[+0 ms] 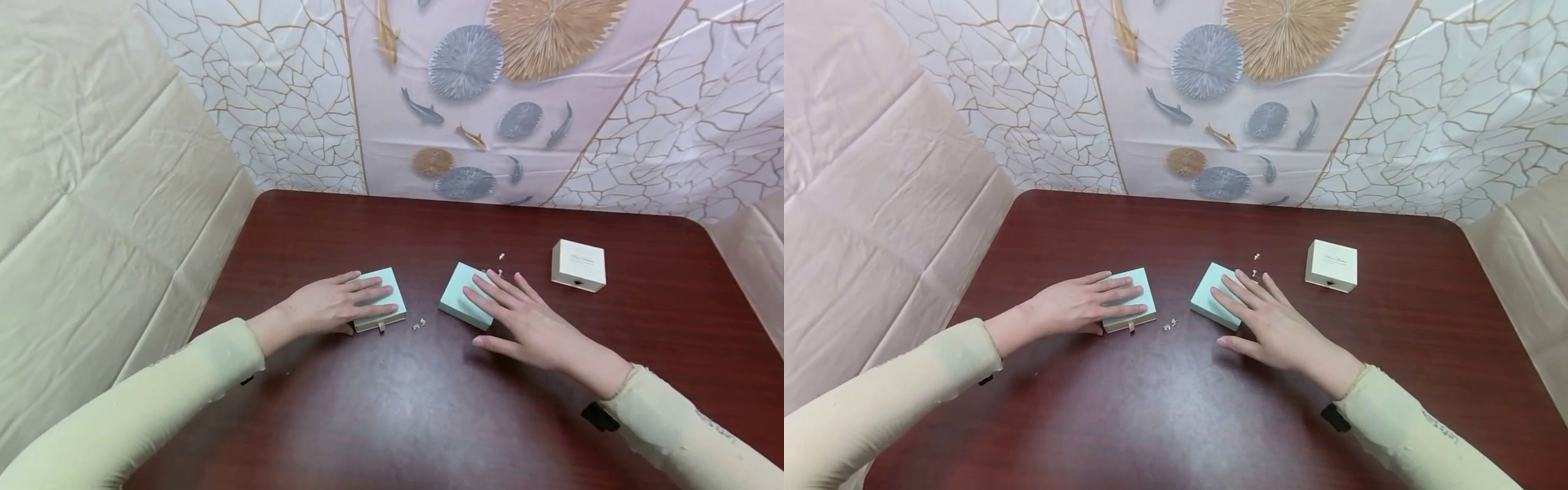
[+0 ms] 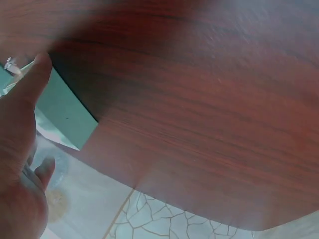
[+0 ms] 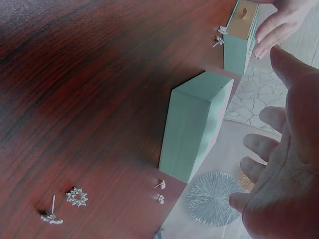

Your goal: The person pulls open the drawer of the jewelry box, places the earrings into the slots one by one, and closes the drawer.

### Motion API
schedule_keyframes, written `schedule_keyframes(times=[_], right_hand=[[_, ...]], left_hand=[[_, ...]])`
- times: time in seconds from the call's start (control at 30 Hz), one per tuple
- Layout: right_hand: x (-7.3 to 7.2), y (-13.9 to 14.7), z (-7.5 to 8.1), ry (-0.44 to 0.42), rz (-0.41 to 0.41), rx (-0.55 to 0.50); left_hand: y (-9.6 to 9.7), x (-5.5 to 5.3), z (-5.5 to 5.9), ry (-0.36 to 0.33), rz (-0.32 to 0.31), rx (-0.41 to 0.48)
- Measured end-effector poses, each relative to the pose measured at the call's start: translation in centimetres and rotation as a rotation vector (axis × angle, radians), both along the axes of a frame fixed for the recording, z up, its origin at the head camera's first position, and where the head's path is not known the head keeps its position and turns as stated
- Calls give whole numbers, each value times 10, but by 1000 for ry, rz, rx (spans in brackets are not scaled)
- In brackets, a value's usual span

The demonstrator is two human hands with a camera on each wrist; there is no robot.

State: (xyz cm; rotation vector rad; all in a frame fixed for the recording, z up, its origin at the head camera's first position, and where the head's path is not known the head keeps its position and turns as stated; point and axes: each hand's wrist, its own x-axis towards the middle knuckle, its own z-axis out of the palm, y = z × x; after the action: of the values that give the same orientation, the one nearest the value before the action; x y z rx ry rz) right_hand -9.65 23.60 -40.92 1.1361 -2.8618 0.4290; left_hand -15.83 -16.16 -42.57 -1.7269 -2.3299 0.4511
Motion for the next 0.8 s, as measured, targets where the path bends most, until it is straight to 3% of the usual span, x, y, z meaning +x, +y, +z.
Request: schedule_keyframes(times=[0.27,0.53,0.8], right_hand=[[-1,-4,0,8,17,-11],[-1,-7,-1,25,30,-20],[-5,-11,-1,32,43,-19]], left_hand=[[2,-4,-5,-42,-48,14],[3,-7,-9,-197,-1,41],[8,-5,-17,-243,37,86]])
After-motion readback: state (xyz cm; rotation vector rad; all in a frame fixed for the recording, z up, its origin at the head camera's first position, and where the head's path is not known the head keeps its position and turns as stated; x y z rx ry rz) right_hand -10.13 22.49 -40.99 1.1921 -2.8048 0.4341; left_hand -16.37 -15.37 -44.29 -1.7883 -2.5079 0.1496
